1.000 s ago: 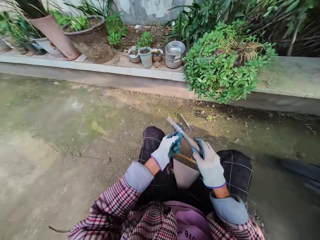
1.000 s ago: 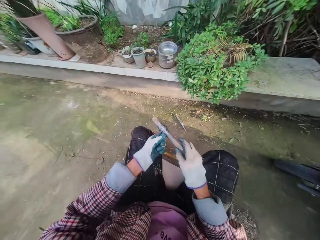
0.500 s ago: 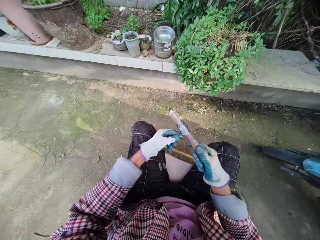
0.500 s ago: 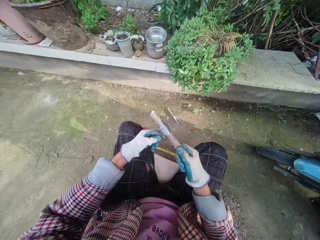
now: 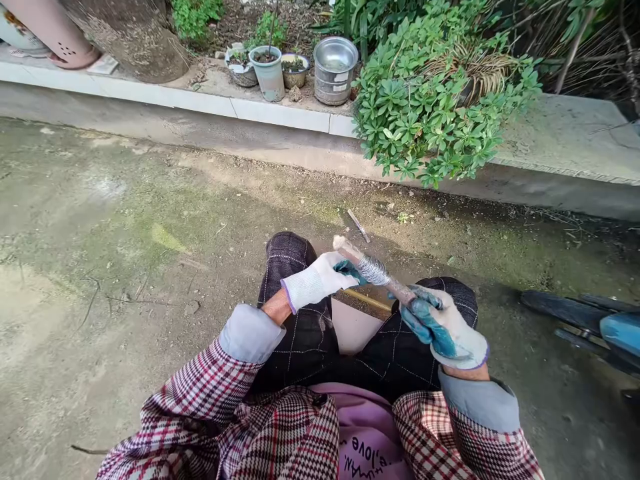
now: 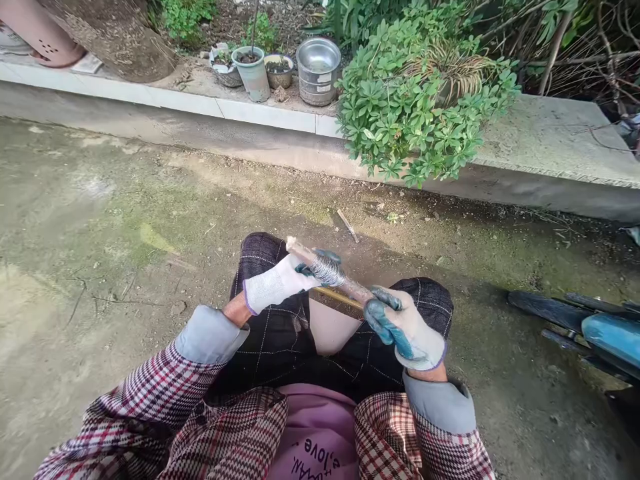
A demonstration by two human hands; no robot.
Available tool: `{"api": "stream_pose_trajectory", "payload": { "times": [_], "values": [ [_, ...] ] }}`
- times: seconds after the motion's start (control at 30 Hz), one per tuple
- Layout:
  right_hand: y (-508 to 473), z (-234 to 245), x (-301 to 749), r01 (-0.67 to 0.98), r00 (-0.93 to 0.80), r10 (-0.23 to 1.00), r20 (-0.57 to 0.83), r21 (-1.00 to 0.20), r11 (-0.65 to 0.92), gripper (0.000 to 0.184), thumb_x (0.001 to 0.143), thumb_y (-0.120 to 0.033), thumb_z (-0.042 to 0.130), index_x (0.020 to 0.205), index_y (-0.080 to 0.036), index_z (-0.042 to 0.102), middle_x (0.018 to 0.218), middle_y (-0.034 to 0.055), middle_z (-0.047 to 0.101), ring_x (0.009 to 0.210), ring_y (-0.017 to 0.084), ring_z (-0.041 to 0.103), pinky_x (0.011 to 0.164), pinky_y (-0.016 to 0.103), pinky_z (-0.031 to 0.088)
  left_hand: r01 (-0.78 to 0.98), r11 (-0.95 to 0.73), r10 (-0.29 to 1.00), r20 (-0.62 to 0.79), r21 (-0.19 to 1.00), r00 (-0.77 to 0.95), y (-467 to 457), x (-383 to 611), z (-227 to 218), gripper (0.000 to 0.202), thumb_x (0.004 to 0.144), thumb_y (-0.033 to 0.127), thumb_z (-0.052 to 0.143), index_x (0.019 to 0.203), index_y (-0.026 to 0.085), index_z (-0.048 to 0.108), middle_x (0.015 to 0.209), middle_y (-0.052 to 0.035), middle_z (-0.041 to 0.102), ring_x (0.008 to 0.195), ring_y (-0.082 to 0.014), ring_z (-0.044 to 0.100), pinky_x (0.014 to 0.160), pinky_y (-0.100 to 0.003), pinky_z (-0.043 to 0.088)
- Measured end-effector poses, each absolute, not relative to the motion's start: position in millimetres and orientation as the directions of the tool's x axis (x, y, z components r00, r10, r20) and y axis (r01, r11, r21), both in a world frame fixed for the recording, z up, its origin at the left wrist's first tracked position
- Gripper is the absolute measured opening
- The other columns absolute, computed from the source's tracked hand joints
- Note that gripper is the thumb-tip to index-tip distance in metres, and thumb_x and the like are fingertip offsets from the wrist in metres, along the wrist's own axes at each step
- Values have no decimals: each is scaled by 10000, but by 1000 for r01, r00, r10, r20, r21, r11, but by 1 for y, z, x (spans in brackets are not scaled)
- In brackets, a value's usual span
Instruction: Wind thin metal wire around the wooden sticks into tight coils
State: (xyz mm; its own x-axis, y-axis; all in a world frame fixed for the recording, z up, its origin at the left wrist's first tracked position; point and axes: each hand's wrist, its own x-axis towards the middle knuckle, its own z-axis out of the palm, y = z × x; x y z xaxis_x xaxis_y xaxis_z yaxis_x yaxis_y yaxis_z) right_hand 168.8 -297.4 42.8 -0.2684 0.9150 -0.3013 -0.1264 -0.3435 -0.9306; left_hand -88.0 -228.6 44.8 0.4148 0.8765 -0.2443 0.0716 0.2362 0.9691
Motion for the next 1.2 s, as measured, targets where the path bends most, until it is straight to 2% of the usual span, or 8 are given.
{"api": "stream_pose_trajectory", "payload": {
  "times": [0.17,0.27,0.33,0.5,0.63,0.77,1.03,1.2],
  "values": [
    [-287,56,169,-136,-190,936,-295,-937,-323,408,870,-578,798,859,-194,661,508,-70,429,375,69,307,339,219,203,-402,435,863,-246,806,441,-225,-97,52,286,794,289,829,1035,141,782,1118,-102,798,1016,-231,744,863,-327,607],
    [-284,65,169,-156,-173,946,-274,-941,-301,381,908,-562,765,944,-186,715,510,-72,417,383,72,299,350,227,200,-650,477,877,-278,591,391,-217,-105,40,308,808,269,824,1096,180,760,1205,-89,786,1027,-215,766,767,-279,615],
    [-284,70,170,-165,-166,952,-257,-945,-284,377,919,-562,756,961,-188,730,507,-72,413,387,74,296,359,233,194,-697,464,885,-308,547,348,-211,-110,33,294,797,224,822,1081,188,754,1138,-70,797,924,-171,768,659,-214,573],
    [-287,75,170,-148,-185,940,-286,-938,-315,390,916,-579,756,970,-193,730,507,-73,413,386,77,299,360,234,193,-477,402,914,-307,782,266,-215,-107,44,348,826,272,796,1152,156,760,1172,-113,796,676,-87,692,480,-156,410],
    [-292,73,170,-128,-205,924,-323,-927,-352,396,878,-569,799,850,-192,682,511,-71,424,377,68,303,349,227,191,-194,424,838,-301,885,456,-229,-93,57,450,846,328,744,1260,153,757,1004,-96,802,592,-89,654,450,-175,382],
    [-297,69,175,-106,-196,919,-342,-924,-367,409,912,-553,767,772,-195,627,509,-60,442,377,72,322,351,228,197,-31,434,705,-319,900,633,-236,-88,58,398,847,391,719,1115,108,800,926,-98,777,536,-80,589,429,-190,378],
    [-302,71,191,-281,-133,938,-320,-895,-346,390,979,-524,683,757,-215,599,518,-75,365,406,71,254,374,227,185,13,488,703,-401,873,587,-237,-90,56,370,762,381,787,994,95,816,622,-15,674,460,-52,444,411,-169,301],
    [-308,67,200,-301,-108,925,-364,-875,-379,342,938,-553,722,963,-213,697,532,-93,356,403,74,199,350,229,150,-95,506,659,-314,858,683,-240,-91,60,457,788,465,800,1034,80,816,910,-147,809,473,-59,498,404,-183,338]
  ]
}}
